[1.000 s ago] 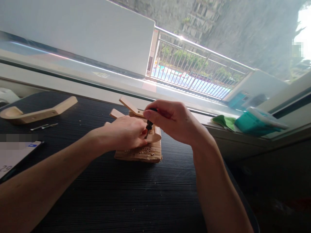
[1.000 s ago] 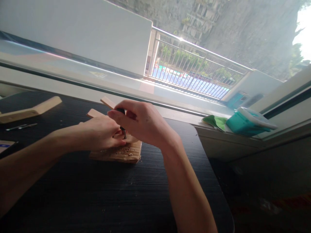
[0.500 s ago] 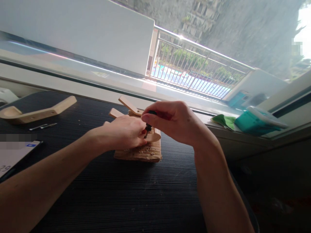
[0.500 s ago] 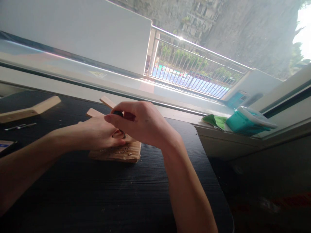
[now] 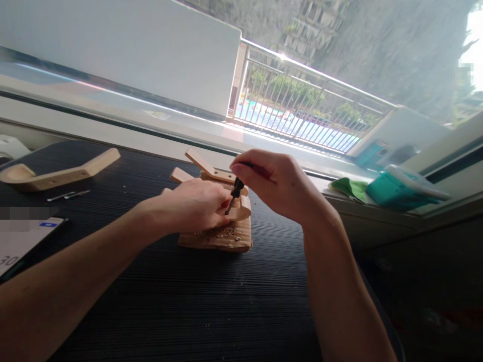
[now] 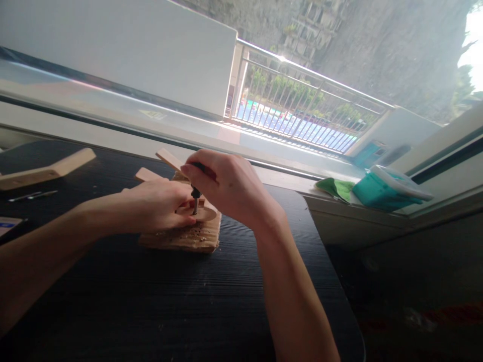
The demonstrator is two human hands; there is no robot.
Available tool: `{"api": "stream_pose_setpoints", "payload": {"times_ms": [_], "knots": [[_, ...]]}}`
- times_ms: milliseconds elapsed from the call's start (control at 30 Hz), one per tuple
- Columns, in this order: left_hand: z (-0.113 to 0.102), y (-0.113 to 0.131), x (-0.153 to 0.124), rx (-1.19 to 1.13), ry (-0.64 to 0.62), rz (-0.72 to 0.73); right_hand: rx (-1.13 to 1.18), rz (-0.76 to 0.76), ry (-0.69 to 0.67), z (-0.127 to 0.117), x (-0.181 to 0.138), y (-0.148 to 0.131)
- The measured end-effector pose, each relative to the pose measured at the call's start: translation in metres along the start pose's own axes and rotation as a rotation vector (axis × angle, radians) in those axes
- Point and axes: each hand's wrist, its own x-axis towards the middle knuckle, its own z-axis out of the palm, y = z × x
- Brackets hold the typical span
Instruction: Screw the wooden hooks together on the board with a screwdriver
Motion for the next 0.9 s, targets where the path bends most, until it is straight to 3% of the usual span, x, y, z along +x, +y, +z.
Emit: {"api": "stream_pose_setpoints", "payload": {"times_ms": [167,500,900], "knots": [[-0.0015,0.0017,0.0006,0.032,-0.031,-0.017,-0.024,0.018,0.012,0.001,-0.0001,-0.0017],[0.0029,-0.0031,-0.0007,-0.036,0.025,0.004,-0.105,-0.01,0.035,0.0008,0.0001,0.0007],[0.0032,-0.0035,0.0012,0.05,-0.005,-0.024,0.051,-0.003,-0.029,0.0001,-0.0014,-0.0028]]}}
